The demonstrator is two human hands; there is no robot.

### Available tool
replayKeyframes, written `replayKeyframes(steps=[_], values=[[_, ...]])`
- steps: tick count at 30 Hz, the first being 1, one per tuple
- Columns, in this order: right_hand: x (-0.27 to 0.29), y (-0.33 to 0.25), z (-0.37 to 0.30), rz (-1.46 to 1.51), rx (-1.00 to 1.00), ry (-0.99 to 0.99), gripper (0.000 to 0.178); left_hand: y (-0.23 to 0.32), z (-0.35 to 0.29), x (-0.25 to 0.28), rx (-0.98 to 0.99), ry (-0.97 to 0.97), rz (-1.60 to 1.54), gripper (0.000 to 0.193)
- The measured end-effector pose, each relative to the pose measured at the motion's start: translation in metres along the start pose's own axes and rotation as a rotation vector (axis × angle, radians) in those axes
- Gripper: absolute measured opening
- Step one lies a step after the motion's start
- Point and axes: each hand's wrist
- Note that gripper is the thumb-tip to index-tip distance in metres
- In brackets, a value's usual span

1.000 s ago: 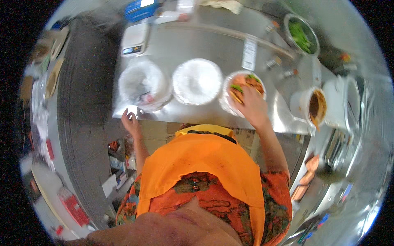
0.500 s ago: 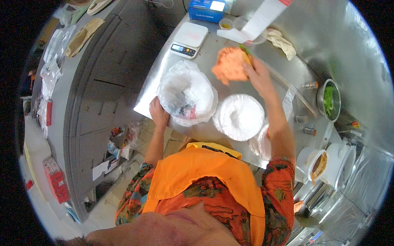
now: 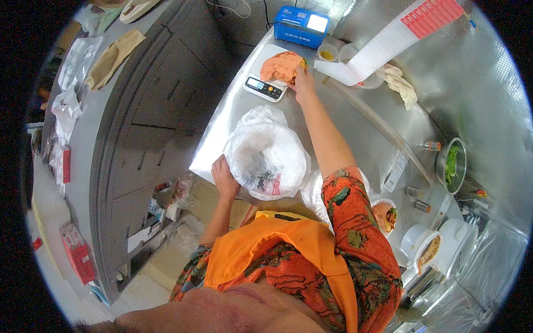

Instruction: The person assembles tacos by spreading sauce on tortillas, adding lettuce and cooked meat, and placing them into containers. The person uses tongs to handle the lettuce and meat, and a spoon to apply sauce.

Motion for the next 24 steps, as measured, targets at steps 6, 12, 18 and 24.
replayKeyframes(steps=[6, 12, 18, 24], values=[[-0.001, -0.004, 0.009, -0.076, -0.095, -0.014, 0.064, -0.002, 0.000, -0.003, -0.013, 0.005, 0.025, 0.037], [0.011, -0.003, 0.012, 0.065, -0.112, -0.058, 0.081, -0.002, 0.000, -0.003, -0.022, 0.010, 0.049, 0.037], [0.014, -0.008, 0.003, 0.136, -0.136, -0.093, 0.096, 0.000, 0.001, -0.001, -0.024, 0.002, 0.037, 0.038], [0.013, -0.011, -0.002, 0.168, -0.151, -0.053, 0.098, 0.001, 0.002, 0.000, -0.020, 0.007, 0.064, 0.038]])
Point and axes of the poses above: each hand's wrist, its own z-axis towards the middle knuckle, its own x-axis out of the back of the hand, y = z × x, and after that the axes turned 4 degrees about z, right-handed
